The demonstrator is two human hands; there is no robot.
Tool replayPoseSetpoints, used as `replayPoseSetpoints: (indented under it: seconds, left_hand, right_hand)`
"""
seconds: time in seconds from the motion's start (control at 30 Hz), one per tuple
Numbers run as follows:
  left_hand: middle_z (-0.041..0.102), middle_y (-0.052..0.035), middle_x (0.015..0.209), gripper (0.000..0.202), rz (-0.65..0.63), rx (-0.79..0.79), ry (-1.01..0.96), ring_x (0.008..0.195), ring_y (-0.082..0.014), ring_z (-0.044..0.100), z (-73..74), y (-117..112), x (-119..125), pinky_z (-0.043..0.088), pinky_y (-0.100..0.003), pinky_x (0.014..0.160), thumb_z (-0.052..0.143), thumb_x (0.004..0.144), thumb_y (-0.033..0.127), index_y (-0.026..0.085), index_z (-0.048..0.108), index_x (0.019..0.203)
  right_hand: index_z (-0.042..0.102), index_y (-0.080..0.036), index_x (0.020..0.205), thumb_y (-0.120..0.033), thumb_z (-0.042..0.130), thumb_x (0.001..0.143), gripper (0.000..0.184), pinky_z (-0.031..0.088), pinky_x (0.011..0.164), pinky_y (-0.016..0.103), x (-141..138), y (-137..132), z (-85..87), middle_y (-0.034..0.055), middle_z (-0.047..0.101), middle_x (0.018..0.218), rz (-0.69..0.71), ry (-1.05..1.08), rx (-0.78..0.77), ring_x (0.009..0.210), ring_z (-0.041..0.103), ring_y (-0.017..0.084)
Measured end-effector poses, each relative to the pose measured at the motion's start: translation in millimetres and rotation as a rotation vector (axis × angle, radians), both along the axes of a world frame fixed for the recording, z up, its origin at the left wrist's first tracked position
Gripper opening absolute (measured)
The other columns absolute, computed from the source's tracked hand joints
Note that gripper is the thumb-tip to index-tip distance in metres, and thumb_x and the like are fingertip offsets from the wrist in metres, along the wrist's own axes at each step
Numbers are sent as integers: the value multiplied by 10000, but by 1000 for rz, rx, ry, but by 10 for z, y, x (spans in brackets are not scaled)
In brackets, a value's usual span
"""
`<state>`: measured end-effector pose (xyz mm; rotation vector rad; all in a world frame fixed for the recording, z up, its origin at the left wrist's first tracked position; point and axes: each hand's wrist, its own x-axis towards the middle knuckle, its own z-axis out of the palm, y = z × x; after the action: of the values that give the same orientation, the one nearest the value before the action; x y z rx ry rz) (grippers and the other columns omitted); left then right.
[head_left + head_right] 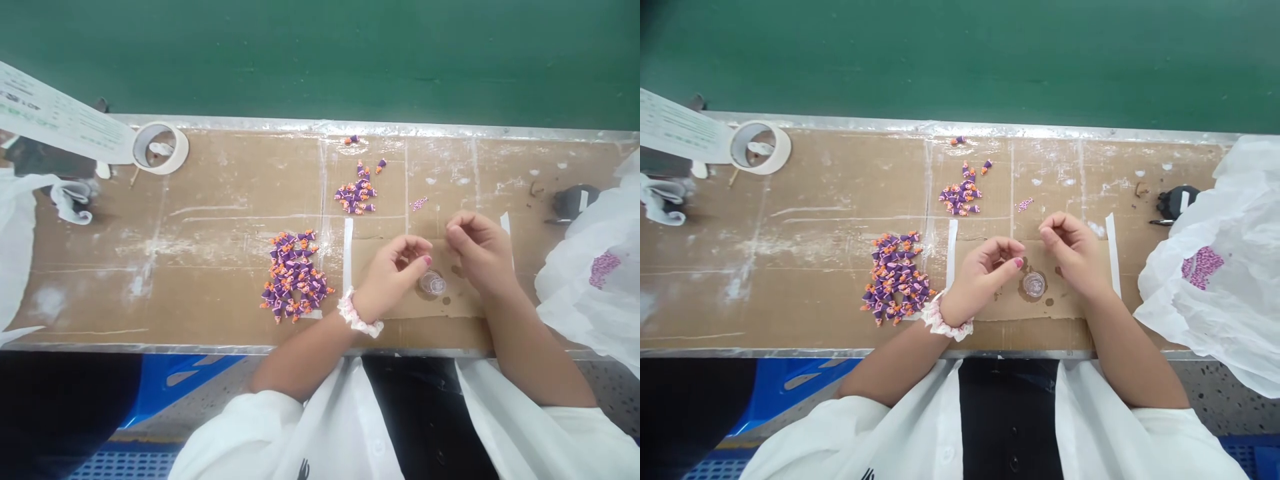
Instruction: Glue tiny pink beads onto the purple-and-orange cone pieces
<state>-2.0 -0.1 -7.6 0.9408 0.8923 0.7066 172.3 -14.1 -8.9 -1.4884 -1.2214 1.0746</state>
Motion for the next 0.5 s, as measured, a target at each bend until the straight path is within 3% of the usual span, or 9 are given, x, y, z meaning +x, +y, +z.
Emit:
replayPoseSetpoints:
  seconds: [0.07,0.17,0.3,0.5]
  left_hand:
    - [677,-30,853,215,-59,-22,-77,782,-117,625,-4,-24,21,507,-243,711,711,801,331,158,665,919]
    - [691,-29,793,306,-75,-38,-200,732,-129,645,-1,-30,33,514,-255,661,723,790,449,152,674,847]
    - [680,-10,726,330,-31,-37,-220,667,-103,625,10,-19,24,517,-241,645,766,746,465,151,667,760]
    - [672,-4,692,284,-48,-44,-300,630,-88,621,27,-39,25,491,-213,590,741,794,415,152,638,770]
  right_hand:
    - [600,-230,804,-341,655,884,147,361,498,251,-56,-86,64,-31,467,687,67,314,-22,544,420,102]
    - [650,-224,794,-310,698,861,119,381,502,239,-117,-160,103,-22,513,720,146,480,-28,563,455,89]
    - [700,-243,822,-262,703,863,45,435,542,249,-110,-181,74,-12,558,752,184,423,34,617,524,99]
    - [735,-271,863,-200,711,846,77,474,565,269,-141,-226,88,-3,629,777,104,205,227,662,583,120]
